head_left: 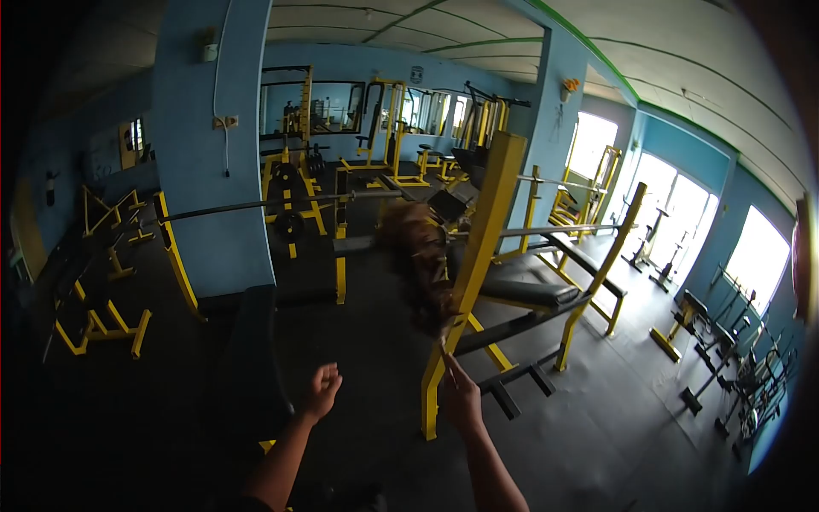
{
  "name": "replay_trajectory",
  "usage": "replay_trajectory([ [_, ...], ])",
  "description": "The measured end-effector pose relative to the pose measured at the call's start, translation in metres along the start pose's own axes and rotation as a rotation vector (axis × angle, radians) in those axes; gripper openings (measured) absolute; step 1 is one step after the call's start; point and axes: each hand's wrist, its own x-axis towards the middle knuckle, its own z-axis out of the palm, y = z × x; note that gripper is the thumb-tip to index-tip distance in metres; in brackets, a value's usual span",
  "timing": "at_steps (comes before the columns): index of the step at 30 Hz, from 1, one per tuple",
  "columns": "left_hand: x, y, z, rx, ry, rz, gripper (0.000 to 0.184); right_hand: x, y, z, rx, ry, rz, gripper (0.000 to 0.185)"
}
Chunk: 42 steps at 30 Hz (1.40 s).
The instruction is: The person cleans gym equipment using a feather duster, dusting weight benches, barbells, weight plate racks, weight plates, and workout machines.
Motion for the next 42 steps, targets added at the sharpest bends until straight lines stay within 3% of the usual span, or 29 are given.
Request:
replay_trajectory([
  [4, 0.100, 0.119, 0.026, 0.244, 0.033, 0.032, 0.065, 0.027, 0.047, 0.016, 0.027, 0.085, -0.021, 0.040],
  [5, 0.132, 0.121, 0.028, 0.362, 0.125, 0.212, 0.064, 0.028, 0.050, 0.022, 0.038, 0.058, 0.029, 0.040],
  [6, 0.163, 0.120, 0.028, 0.484, 0.213, 0.386, 0.064, 0.025, 0.058, 0.036, 0.078, 0.184, -0.146, 0.036],
  [8, 0.220, 0.129, 0.030, 0.630, 0.412, 0.592, 0.063, 0.014, 0.082, 0.041, 0.066, -0.078, -0.108, 0.038],
  [10, 0.257, 0.150, 0.033, 0.646, 0.478, 0.605, 0.058, -0.007, 0.124, 0.049, 0.039, -0.121, -0.047, 0.034],
  [12, 0.274, 0.150, 0.028, 0.666, 0.543, 0.600, 0.053, -0.048, 0.183, 0.057, 0.262, 0.012, 0.131, 0.033],
  [14, 0.287, 0.142, 0.022, 0.525, 0.212, 0.428, 0.034, -0.072, 0.212, 0.048, 0.232, 0.045, 0.169, 0.034],
  [17, 0.291, 0.138, 0.022, 0.562, 0.255, 0.591, 0.021, -0.043, 0.205, 0.046, 0.262, 0.104, 0.170, 0.034],
  [21, 0.287, 0.140, 0.031, 0.524, 0.340, 0.623, 0.020, 0.017, 0.145, 0.048, 0.319, 0.161, 0.194, 0.029],
  [22, 0.285, 0.142, 0.032, 0.522, 0.346, 0.593, 0.019, 0.019, 0.150, 0.050, 0.322, 0.170, 0.198, 0.029],
  [24, 0.284, 0.139, 0.034, 0.508, 0.361, 0.572, 0.019, 0.024, 0.165, 0.058, 0.140, -0.006, 0.001, 0.031],
  [27, 0.282, 0.133, 0.036, 0.515, 0.404, 0.545, 0.020, 0.015, 0.181, 0.054, 0.137, -0.011, -0.054, 0.029],
  [31, 0.277, 0.127, 0.045, 0.228, 0.427, 0.373, 0.026, -0.003, 0.174, 0.056, 0.387, 0.203, 0.010, 0.035],
  [33, 0.277, 0.113, 0.044, 0.298, 0.545, 0.303, 0.026, -0.011, 0.177, 0.041, 0.351, 0.205, 0.021, 0.035],
  [35, 0.267, 0.125, 0.053, 0.400, 0.552, 0.426, 0.025, -0.024, 0.187, 0.024, 0.322, 0.209, 0.032, 0.036],
  [37, 0.253, 0.149, 0.068, 1.145, 0.601, 0.633, 0.031, -0.034, 0.196, 0.008, 0.292, 0.370, 0.120, 0.034],
  [38, 0.250, 0.152, 0.077, 1.273, 0.463, 0.520, 0.041, -0.031, 0.198, 0.000, 0.295, 0.389, 0.120, 0.034],
  [40, 0.255, 0.159, 0.101, 1.284, 0.378, 0.516, 0.043, -0.007, 0.181, -0.018, 0.087, 0.409, -0.095, 0.032],
  [42, 0.262, 0.161, 0.124, 1.283, 0.265, 0.524, 0.048, 0.028, 0.165, -0.022, 0.027, 0.472, -0.150, 0.031],
])
